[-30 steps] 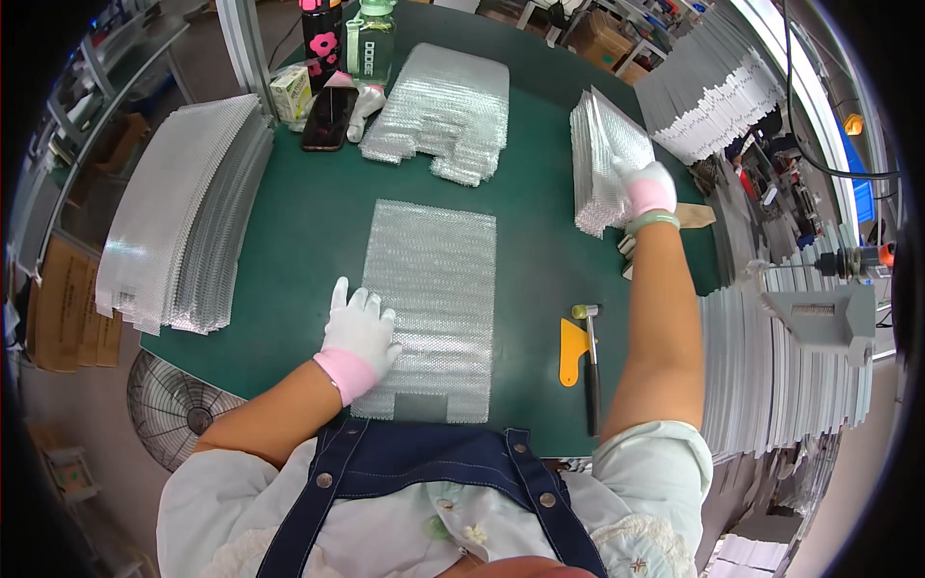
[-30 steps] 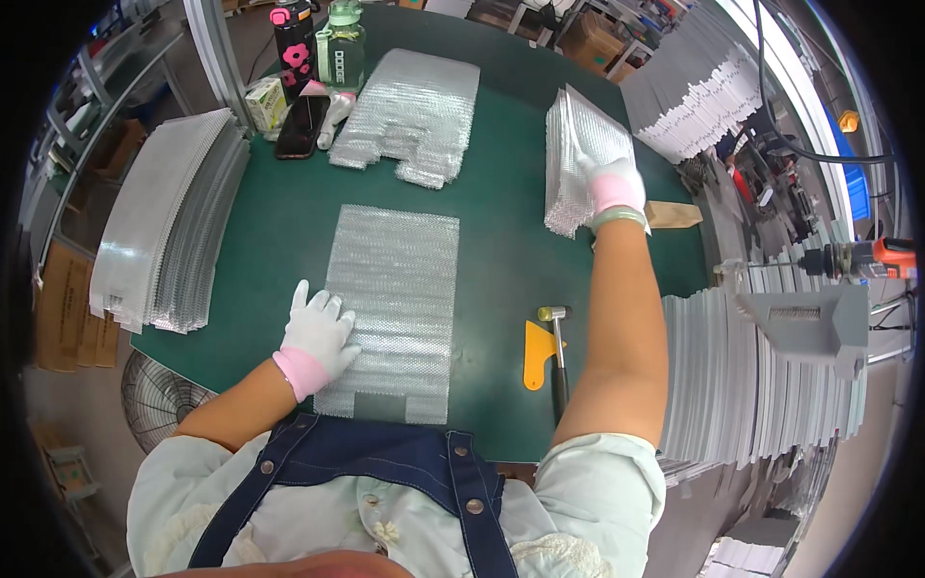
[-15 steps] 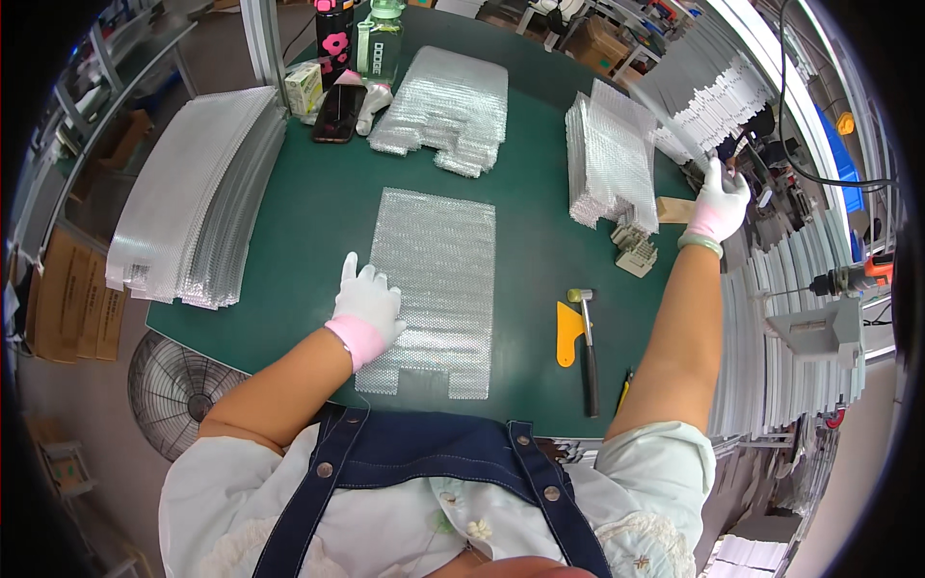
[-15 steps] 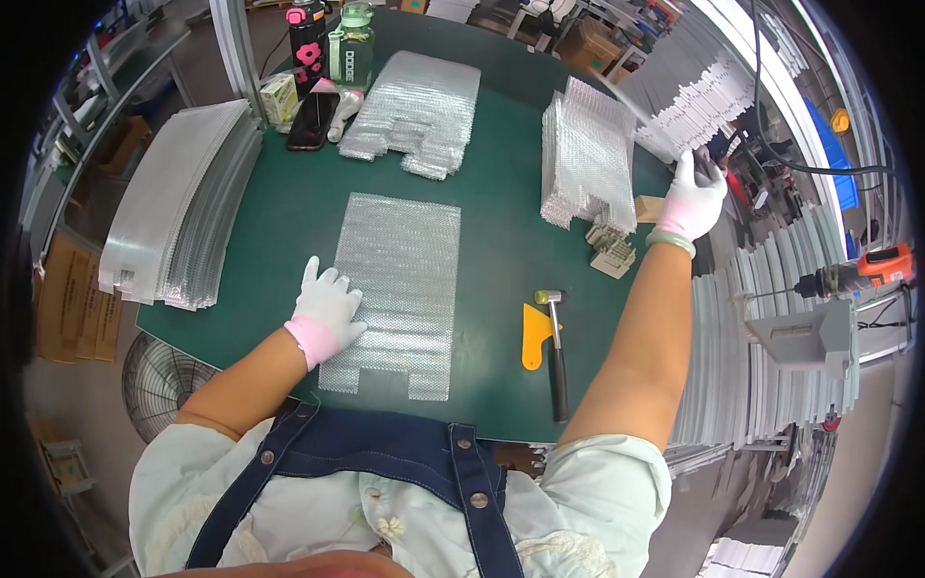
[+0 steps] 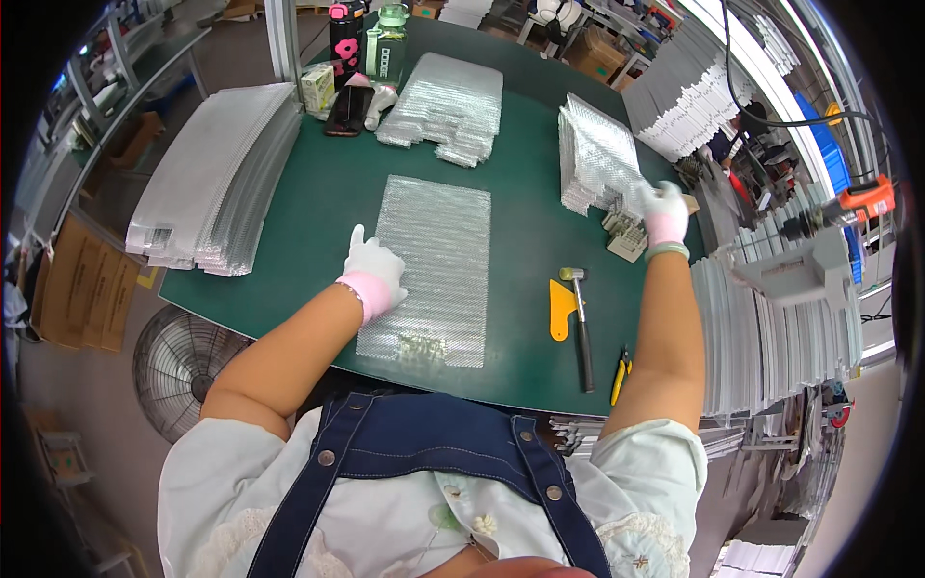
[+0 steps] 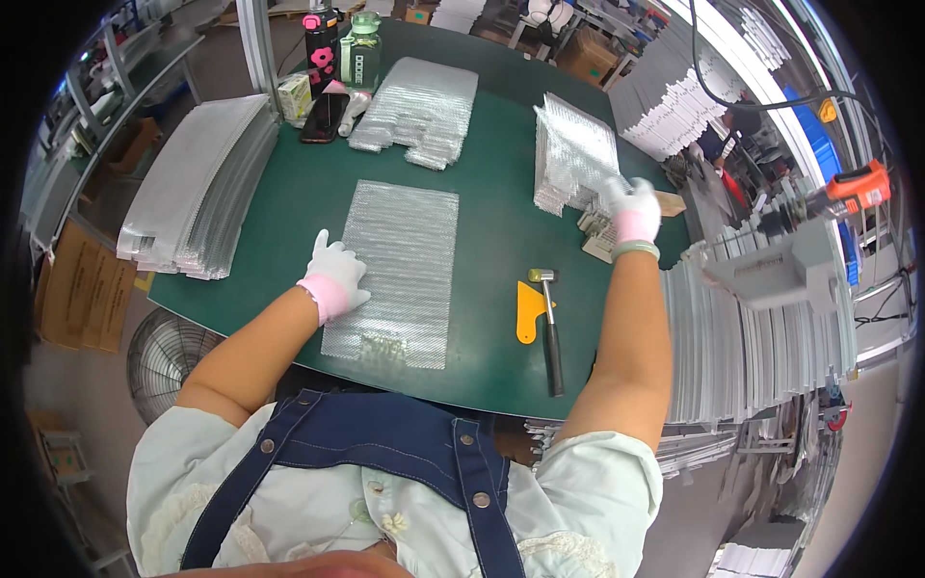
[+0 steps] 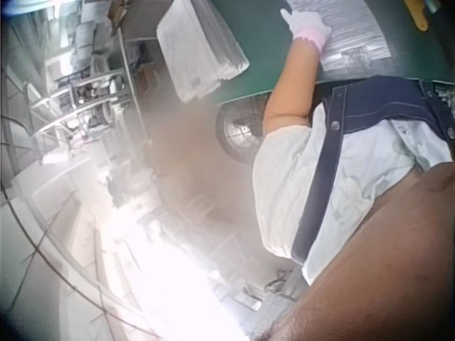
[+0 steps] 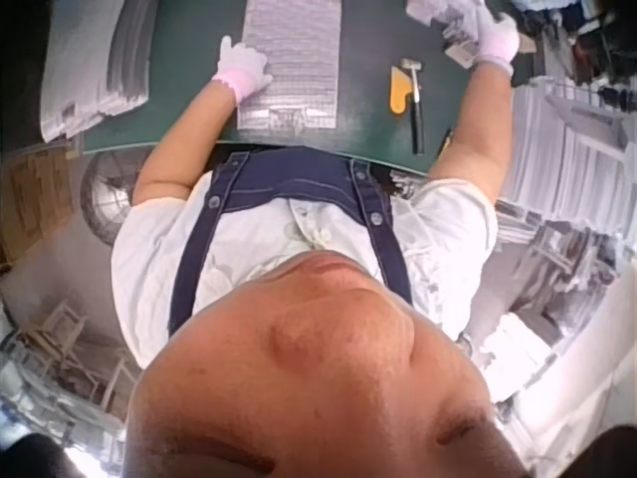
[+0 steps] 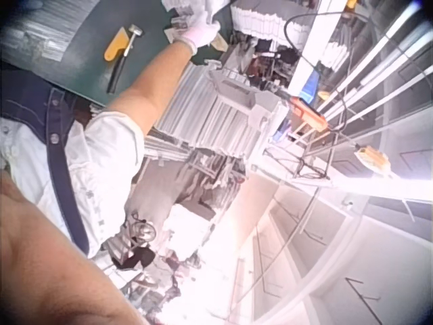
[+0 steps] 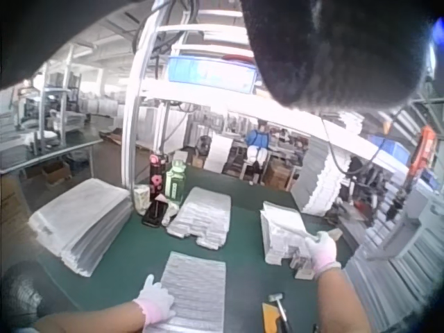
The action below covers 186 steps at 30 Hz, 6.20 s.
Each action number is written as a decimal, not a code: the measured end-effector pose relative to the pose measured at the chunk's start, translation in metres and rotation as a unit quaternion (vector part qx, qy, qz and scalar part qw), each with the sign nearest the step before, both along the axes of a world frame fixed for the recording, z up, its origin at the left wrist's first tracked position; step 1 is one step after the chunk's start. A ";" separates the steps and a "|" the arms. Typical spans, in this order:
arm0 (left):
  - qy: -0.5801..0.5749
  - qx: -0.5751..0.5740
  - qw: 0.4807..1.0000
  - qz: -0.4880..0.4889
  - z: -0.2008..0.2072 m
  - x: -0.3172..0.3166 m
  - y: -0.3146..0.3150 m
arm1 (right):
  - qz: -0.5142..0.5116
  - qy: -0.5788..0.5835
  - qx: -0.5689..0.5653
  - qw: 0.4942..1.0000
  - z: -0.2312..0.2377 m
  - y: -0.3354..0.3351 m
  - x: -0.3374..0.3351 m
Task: The person assembles rectangular units by placing a mesh sheet on a workbench, positioning a plastic frame around it, and securing the assembly with a power drill. The person repeats this process for multiple units, handling mesh sheets, frames, and plastic inserts.
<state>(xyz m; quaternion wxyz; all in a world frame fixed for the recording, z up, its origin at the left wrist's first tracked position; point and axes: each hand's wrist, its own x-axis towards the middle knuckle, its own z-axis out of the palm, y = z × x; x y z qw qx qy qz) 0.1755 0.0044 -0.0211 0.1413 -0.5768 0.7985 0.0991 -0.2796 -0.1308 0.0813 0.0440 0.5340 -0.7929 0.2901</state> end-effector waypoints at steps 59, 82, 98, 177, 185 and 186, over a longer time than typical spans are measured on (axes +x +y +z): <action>0.226 -0.028 0.932 0.281 -0.038 0.013 0.058 | 0.180 0.023 0.302 0.936 -0.143 0.203 0.238; 0.193 -0.181 0.951 -0.160 -0.055 0.028 0.128 | 0.423 0.273 0.037 0.863 -0.165 0.276 0.240; 0.383 -0.273 0.870 -0.146 -0.049 0.015 0.100 | 0.004 0.073 0.105 0.992 -0.124 0.001 -0.102; 0.305 -0.360 0.879 -0.063 -0.052 0.008 0.193 | 0.364 0.127 -0.115 0.916 -0.087 0.310 0.058; 0.584 -0.047 0.735 0.340 -0.079 0.040 0.233 | 0.292 -0.071 0.043 0.953 -0.178 0.345 0.077; 0.619 0.122 0.657 0.413 -0.060 0.037 0.229 | 0.245 -0.058 0.073 0.965 -0.172 0.343 0.086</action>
